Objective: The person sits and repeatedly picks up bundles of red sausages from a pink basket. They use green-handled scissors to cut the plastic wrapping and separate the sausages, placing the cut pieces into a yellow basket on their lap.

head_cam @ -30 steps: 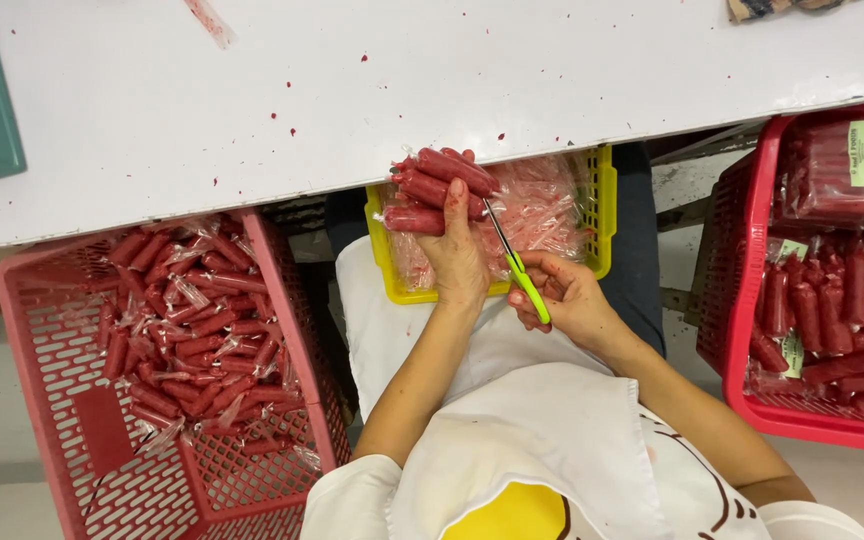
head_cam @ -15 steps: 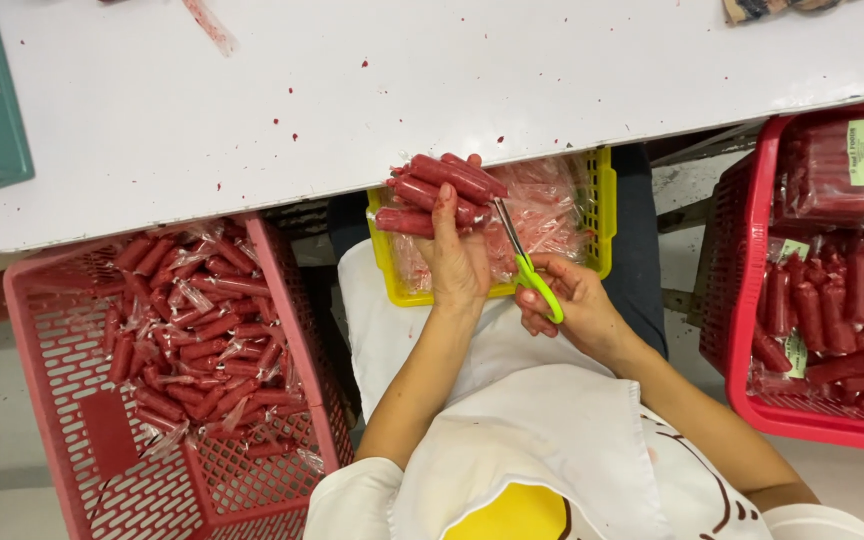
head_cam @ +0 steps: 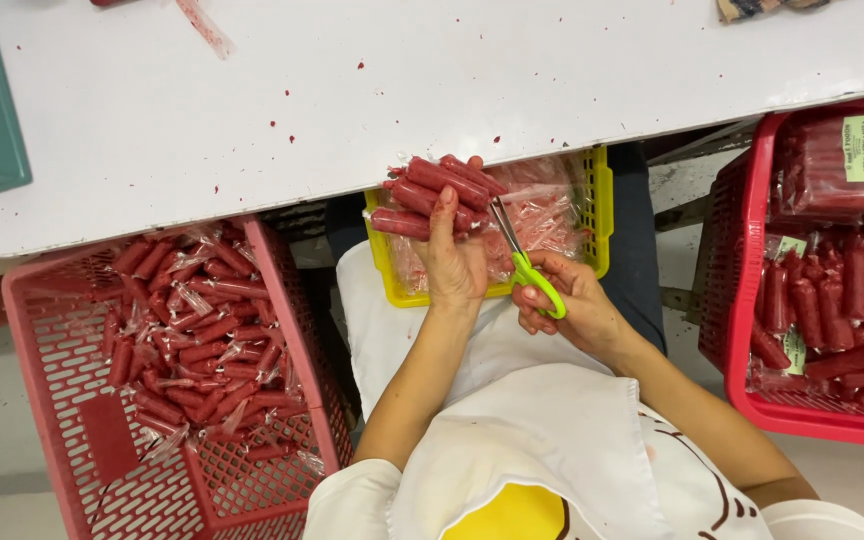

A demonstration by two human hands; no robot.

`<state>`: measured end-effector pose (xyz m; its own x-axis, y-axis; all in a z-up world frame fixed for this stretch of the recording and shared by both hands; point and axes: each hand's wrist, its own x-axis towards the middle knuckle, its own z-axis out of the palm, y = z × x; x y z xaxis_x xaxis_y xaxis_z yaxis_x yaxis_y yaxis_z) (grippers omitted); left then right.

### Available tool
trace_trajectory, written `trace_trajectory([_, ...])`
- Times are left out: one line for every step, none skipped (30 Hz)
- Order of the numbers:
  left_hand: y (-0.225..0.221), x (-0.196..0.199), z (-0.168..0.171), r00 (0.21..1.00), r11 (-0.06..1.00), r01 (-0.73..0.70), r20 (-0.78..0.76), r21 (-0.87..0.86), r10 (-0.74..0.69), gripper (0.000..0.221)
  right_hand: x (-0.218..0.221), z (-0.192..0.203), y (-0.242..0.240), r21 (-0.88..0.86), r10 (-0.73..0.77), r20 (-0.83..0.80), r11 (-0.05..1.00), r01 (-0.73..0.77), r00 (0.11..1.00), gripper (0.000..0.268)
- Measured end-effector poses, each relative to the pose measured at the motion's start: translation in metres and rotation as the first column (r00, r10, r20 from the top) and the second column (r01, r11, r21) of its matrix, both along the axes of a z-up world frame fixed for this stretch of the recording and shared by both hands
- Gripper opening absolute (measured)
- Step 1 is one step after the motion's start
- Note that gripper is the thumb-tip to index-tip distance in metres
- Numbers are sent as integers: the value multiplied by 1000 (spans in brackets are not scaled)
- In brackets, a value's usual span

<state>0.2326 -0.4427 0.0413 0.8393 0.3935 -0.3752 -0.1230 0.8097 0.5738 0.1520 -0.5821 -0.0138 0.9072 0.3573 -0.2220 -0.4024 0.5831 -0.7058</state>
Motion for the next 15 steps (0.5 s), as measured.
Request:
trace_trajectory([-1,0,-1,1000,1000,1,1,1,-1,47,2,0,1,1,-1,1,1000,1,1000,37])
trace_trajectory([-2,0,-3,1000,1000,-1,11,-2,1,48,3,-1,2,-1,-6,6,1000,6,1000,38])
trace_trajectory([-3,-1,-4,1000,1000,-3,20,-5,3,49,4,-1,3,-4,-10,12,1000,10,1000,39])
trace_trajectory([-2,-2,1,1000,1000,-1,19,-6,2,49,3,-6,3,-4,-12,11,1000,12,1000,39])
trace_trajectory([-2,-4,5,1000,1000,1,17,-7,-1,48,2,-11,4,23,-24,-2,999,24,1000,39])
trace_trajectory([-1,-5,10,1000,1000,2,14,-7,-2,47,1,-15,4,51,-34,-15,998,35,999,38])
trace_trajectory([0,-3,-2,1000,1000,3,14,-7,-3,47,-1,-14,3,51,-34,-16,998,35,999,38])
trace_trajectory([1,-2,-14,999,999,6,38,-34,-5,48,-3,-13,3,78,-23,-46,997,26,999,36])
trace_trajectory([3,-2,-25,998,998,10,63,-61,-6,48,-6,-12,3,105,-10,-76,994,18,997,34])
trace_trajectory([4,-1,-27,998,998,10,63,-61,-6,48,-7,-11,2,105,-10,-76,994,18,997,34])
trace_trajectory([5,0,-28,998,998,-1,59,-59,5,50,-9,-10,1,116,0,-72,993,9,997,34])
trace_trajectory([5,1,-29,998,998,-13,58,-58,16,52,-10,-9,-1,126,9,-67,992,-1,998,35])
trace_trajectory([6,1,-29,998,998,-12,59,-57,16,52,-9,-9,0,126,9,-66,992,-1,998,35])
trace_trajectory([6,0,-30,997,998,3,81,-64,2,51,-9,-10,0,95,13,-46,995,-9,999,36])
trace_trajectory([6,0,-31,994,997,19,104,-70,-12,49,-9,-11,0,63,18,-27,998,-17,999,37])
